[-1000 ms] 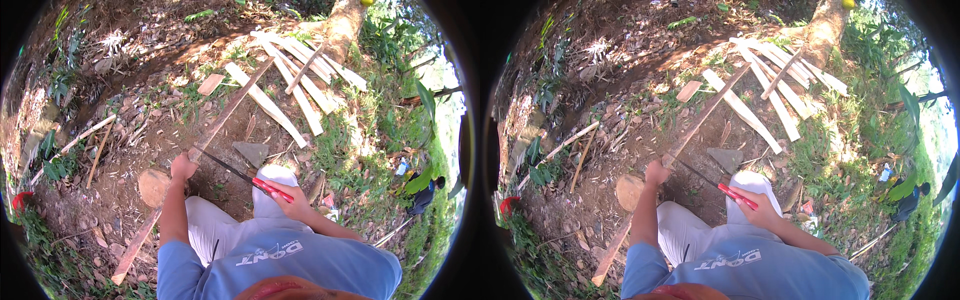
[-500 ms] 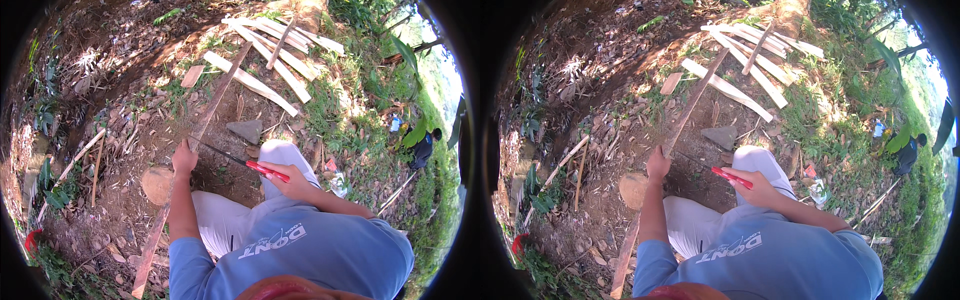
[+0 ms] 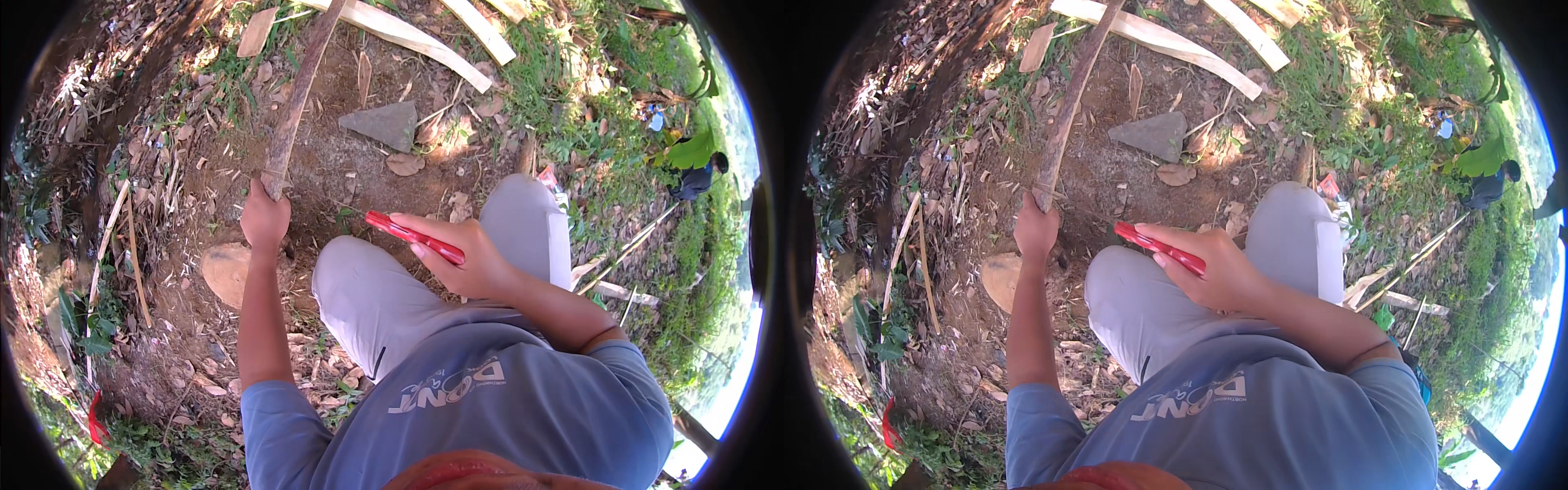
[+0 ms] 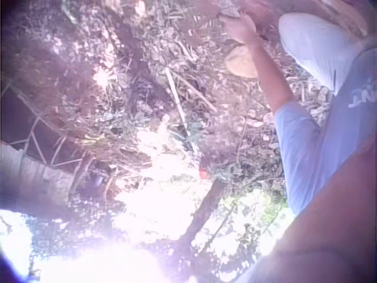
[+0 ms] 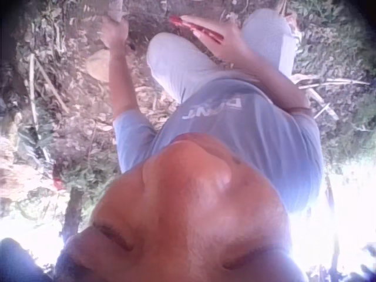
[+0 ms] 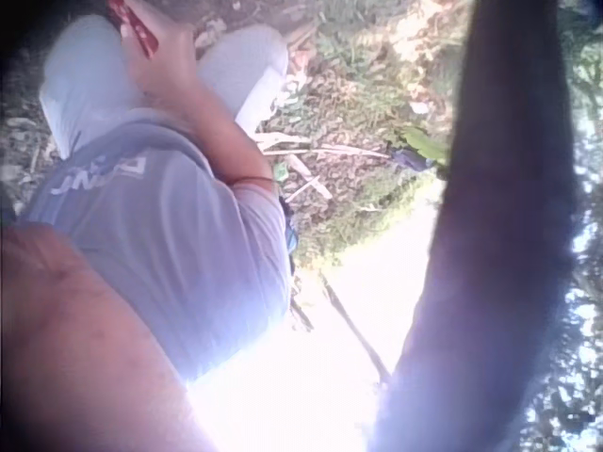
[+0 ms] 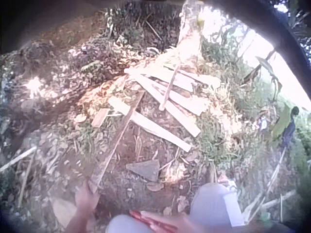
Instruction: The person uses a red hand saw to cut a long piece of wood into smaller sections. They hold the wood with their left hand and saw with their right hand, working over a rock used as a support. The cut pieces are placed on the ground nearby.
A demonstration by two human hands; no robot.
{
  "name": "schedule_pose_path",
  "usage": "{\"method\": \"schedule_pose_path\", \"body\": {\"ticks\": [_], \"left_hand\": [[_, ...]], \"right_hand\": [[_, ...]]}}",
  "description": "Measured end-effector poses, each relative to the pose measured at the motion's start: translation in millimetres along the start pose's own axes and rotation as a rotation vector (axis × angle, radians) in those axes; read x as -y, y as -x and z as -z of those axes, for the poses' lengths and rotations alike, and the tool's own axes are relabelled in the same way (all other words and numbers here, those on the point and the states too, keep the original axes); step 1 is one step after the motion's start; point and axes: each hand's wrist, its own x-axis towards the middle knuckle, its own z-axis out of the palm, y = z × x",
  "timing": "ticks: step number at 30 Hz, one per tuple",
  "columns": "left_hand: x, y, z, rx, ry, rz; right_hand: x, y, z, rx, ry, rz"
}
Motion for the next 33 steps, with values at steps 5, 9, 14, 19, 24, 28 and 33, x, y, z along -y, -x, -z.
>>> {"method": "schedule_pose_path", "body": {"ticks": [5,9,14,19,24,28,33], "left_hand": [[4.5,-9.2,-16.8,-0.006,-0.038,0.005],[4.2,-16.0,-21.2,0.000,0.004,-0.027],[38.1,-26.1,-33.2,0.043,0.104,-0.024],[57.2,-28.6,-41.1,0.130,0.390,-0.097],[103.5,-37.4,-56.6,0.177,0.724,0.096],[97.9,-38.7,-53.3,0.190,0.622,-0.009],[64.7,-40.4,-46.2,0.028,0.117,-0.207]], "right_hand": [[-34.9,-49.6,-10.2,0.075,-0.071,0.025],[-61.9,-87.5,-39.6,-0.052,-0.212,0.173],[-76.4,-127.0,-74.2,-0.196,-0.256,0.254],[-105.6,-142.2,-94.8,-0.257,-0.272,0.210],[-98.8,-147.4,-87.4,-0.213,-0.324,0.126],[-93.5,-157.5,-71.5,-0.143,-0.317,0.081],[-106.2,-181.9,-87.2,-0.283,-0.361,0.159]]}}
